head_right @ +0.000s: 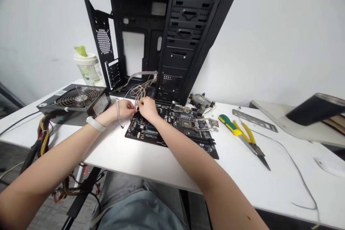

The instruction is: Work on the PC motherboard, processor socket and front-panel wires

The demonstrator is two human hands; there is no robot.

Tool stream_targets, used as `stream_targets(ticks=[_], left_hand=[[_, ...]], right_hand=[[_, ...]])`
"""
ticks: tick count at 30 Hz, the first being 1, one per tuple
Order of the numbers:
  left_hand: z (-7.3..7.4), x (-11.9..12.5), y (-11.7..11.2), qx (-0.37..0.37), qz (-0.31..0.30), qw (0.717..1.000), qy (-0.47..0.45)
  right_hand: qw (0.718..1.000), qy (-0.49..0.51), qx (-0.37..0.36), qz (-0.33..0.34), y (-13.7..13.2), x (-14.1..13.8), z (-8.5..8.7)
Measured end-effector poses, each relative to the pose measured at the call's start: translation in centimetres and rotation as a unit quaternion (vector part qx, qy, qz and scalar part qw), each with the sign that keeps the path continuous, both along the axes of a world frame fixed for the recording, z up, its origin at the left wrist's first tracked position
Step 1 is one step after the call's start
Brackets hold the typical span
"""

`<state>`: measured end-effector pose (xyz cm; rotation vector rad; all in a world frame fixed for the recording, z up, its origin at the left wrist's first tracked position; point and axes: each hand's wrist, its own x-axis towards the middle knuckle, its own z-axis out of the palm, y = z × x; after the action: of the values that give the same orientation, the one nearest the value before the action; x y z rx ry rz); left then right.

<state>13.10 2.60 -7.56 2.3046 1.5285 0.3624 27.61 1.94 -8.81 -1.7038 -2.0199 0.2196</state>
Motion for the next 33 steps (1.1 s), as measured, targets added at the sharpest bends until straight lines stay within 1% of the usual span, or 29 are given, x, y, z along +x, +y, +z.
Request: stream_targets(ticks=[10,21,27,30,33], left_hand=[[0.2,0.0,-0.4,0.024,0.01,1.0,0.004],[0.3,0.2,-0.4,0.032,0.021,0.999,0.015],[0.3,0.3,-0.3,0.03,0.028,0.999,0.019],[0.3,0.2,-0.3,0.028,0.029,0.999,0.016],[0.2,0.2,-0.3,0.029,0.026,0.999,0.008]], right_hand=[[0.999,0.027,0.005,0.019,-0.2,-0.1,-0.1],[0.997,0.074,-0.018,-0.001,1.3,0.3,-0.8],[0.995,0.101,-0.011,-0.005,1.7,0.5,-1.2],[0.994,0.112,-0.003,-0.018,1.8,0.7,-1.2],[0.993,0.115,0.004,-0.01,1.8,0.8,-1.1]])
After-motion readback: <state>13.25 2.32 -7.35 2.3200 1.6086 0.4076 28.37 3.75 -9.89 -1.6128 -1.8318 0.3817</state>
